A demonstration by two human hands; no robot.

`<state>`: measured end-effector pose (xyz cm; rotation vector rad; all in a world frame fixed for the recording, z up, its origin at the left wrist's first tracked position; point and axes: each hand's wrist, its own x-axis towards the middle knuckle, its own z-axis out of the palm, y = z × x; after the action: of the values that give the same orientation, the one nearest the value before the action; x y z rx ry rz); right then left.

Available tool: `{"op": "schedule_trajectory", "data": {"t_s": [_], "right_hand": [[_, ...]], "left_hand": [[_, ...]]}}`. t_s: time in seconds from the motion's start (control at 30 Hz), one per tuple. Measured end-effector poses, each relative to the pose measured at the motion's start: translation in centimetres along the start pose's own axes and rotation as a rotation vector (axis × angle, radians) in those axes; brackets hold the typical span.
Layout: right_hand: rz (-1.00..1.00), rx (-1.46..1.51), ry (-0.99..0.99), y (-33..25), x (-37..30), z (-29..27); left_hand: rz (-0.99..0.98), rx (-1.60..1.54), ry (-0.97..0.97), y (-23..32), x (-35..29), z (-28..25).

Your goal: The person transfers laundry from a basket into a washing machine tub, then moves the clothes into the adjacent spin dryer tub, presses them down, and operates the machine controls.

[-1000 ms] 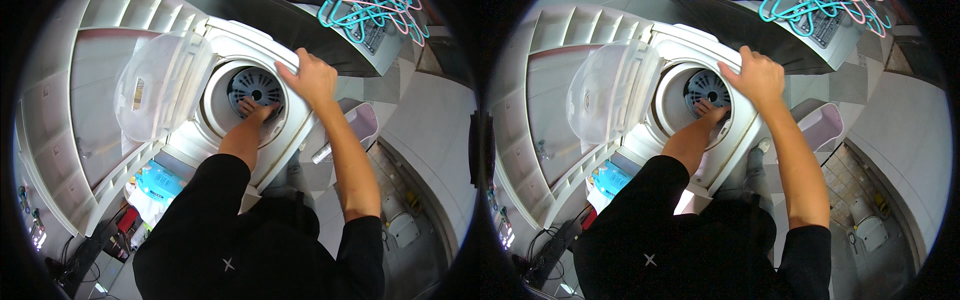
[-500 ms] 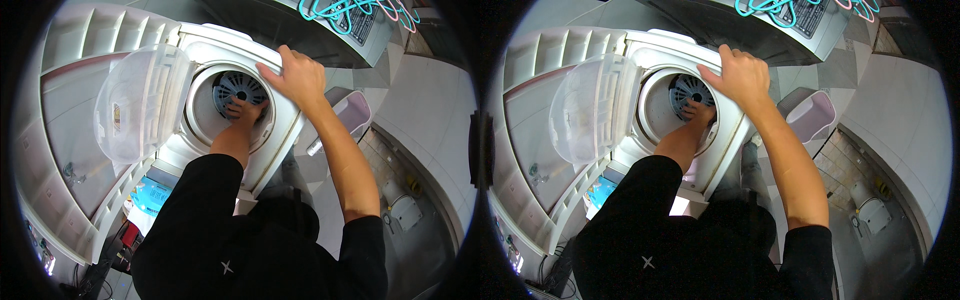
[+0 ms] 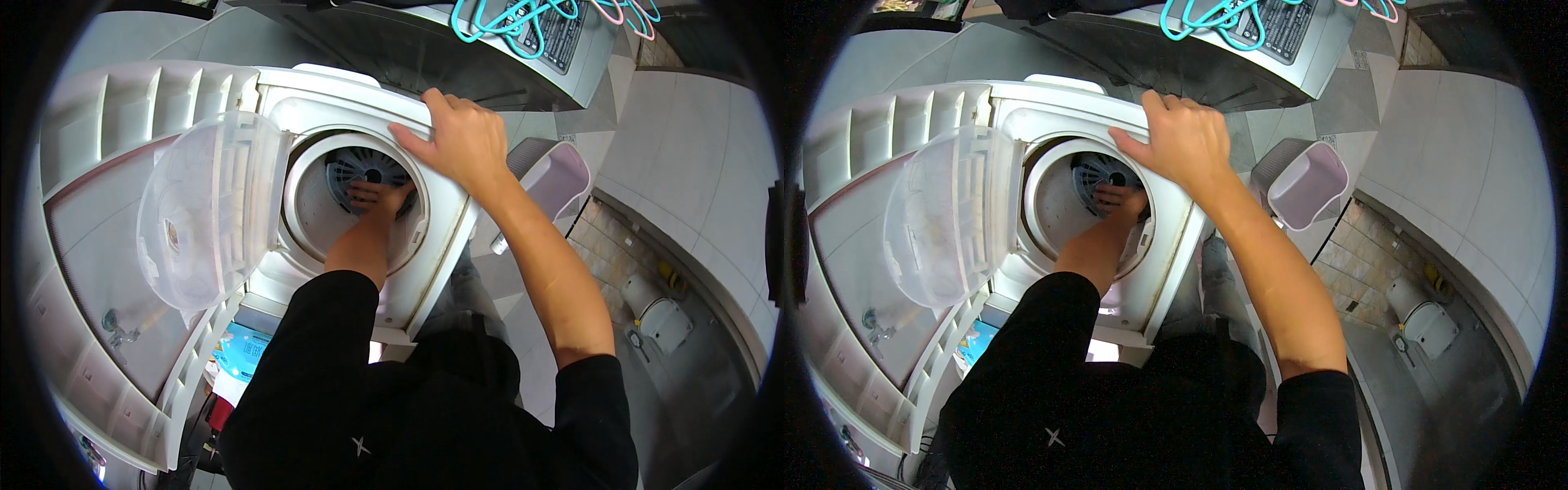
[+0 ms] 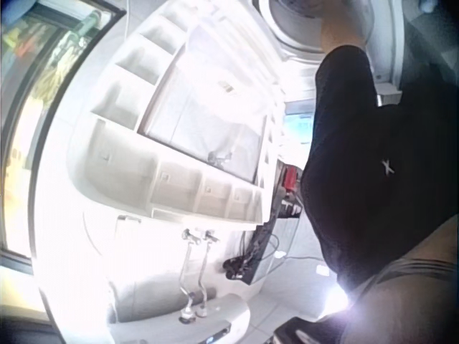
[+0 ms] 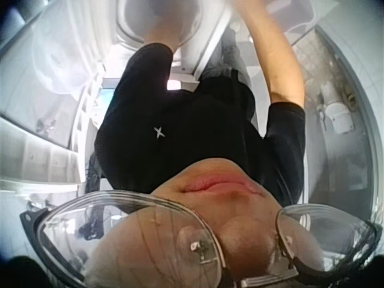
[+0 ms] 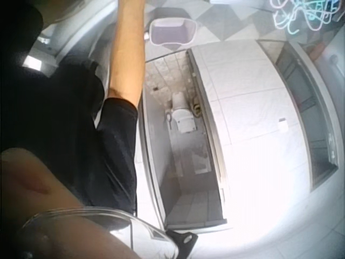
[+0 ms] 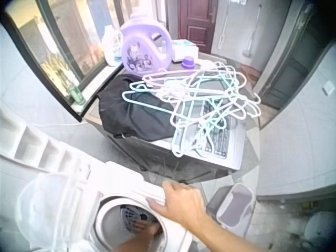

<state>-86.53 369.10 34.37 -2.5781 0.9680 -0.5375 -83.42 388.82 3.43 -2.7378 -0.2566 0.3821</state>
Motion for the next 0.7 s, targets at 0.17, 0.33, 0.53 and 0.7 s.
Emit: {"op": "schedule_trajectory", "data": {"t_s": [0.17, 0.33, 0.53, 0.7], "right_hand": [[0.027, 0.013, -0.004, -0.1, 0.0, -0.4], [-0.014, 0.032, -0.015, -1.1, 0.4, -0.1], [0.004, -0.035, 0.009, -0.3, -0.1, -0.5], [0.058, -0.04, -0.001, -1.5, -0.2, -0.2]], "left_hand": [[0.172, -0.072, -0.005, -1.3, 0.1, 0.5], [0.078, 0.223, 0.403, -0.7, 0.5, 5.6], [0.078, -0.247, -0.379, 0.8, -0.7, -1.8], [0.068, -0.321, -0.515, 0.2, 0.3, -2.2]]}}
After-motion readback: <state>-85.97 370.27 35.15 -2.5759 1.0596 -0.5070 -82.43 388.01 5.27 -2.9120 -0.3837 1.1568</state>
